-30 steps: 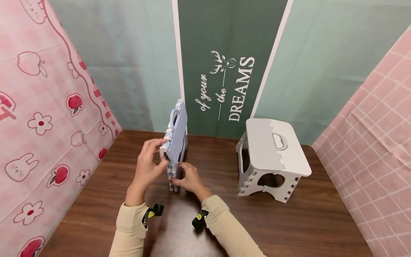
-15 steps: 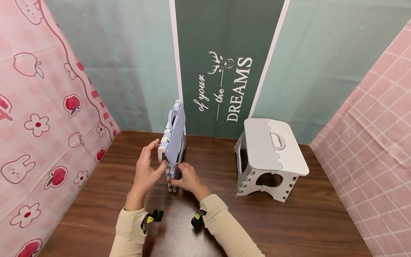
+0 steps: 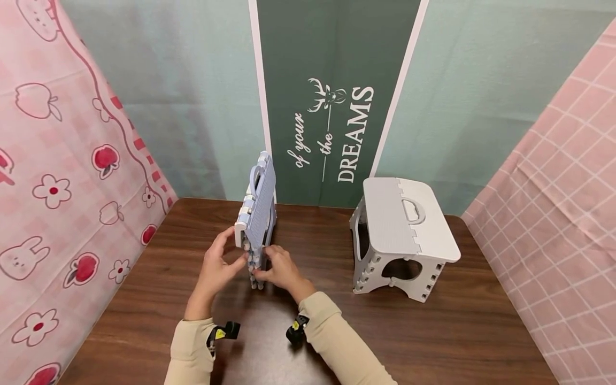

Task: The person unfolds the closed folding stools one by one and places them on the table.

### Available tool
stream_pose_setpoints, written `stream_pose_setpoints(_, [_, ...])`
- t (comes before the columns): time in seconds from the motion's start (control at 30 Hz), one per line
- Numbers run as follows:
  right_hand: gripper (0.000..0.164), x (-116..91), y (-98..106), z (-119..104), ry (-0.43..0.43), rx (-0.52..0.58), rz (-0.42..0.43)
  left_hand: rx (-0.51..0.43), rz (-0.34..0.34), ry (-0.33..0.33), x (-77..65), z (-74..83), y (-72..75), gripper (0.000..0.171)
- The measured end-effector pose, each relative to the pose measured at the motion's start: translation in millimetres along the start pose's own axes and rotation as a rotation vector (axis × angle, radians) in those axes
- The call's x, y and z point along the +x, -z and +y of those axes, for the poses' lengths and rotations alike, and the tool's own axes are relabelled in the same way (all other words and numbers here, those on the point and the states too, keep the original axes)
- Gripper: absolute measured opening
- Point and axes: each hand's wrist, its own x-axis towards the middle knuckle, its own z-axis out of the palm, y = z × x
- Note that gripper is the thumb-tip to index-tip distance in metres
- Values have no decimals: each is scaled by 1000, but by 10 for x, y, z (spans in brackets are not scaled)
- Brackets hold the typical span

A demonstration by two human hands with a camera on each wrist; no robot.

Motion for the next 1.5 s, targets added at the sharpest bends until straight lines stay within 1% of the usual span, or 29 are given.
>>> stream_pose_setpoints(0.13, [39, 1, -2, -1, 3, 6, -7, -15, -71, 112, -56, -66, 35, 58])
stream_pose_setpoints(0.3, [38, 10, 7, -4, -17, 0, -17, -59, -132, 196, -96, -188, 41, 65])
stream_pose_setpoints(0.4, [38, 7, 12, -14, -35, -10, -30, -84, -156, 246, -150, -379, 10, 67])
stream_pose_setpoints(0.53, [39, 3, 19, -47, -44, -14, -42, -70, -174, 316, -240, -643, -54, 64])
stream_pose_setpoints(0.63, [40, 2, 22, -64, -43, -4, -38, -49, -183, 335, -270, -718, -110, 59])
stream_pose_setpoints(0.67, [39, -1, 19, -63, -41, -1, -35, -45, -186, 327, -273, -721, -128, 57])
stream_pose_setpoints(0.7, [39, -4, 16, -61, -38, -3, -30, -49, -191, 314, -269, -691, -140, 54])
stream_pose_setpoints(0.8, [40, -8, 8, -51, -22, -18, -15, -79, -215, 267, -239, -569, -160, 47])
stream_pose_setpoints(0.87, [40, -8, 3, -43, -4, -22, -5, -109, -233, 250, -214, -478, -160, 44])
stream_pose_setpoints(0.93, [41, -6, 1, -39, 9, -22, 3, -144, -250, 267, -193, -419, -158, 44])
stream_pose_setpoints(1.0, [41, -7, -2, -35, 18, -28, 9, -173, -259, 307, -180, -390, -156, 45])
stream_pose_setpoints(1.13, [42, -3, -7, -31, 21, -35, 15, -193, -255, 363, -161, -354, -144, 48])
stream_pose_setpoints(1.37, [44, -3, -8, -33, 14, -39, 10, -170, -254, 392, -146, -349, -146, 49])
stream_pose_setpoints(1.5, [44, -12, 1, -39, 16, -40, 10, -135, -254, 400, -136, -327, -151, 48])
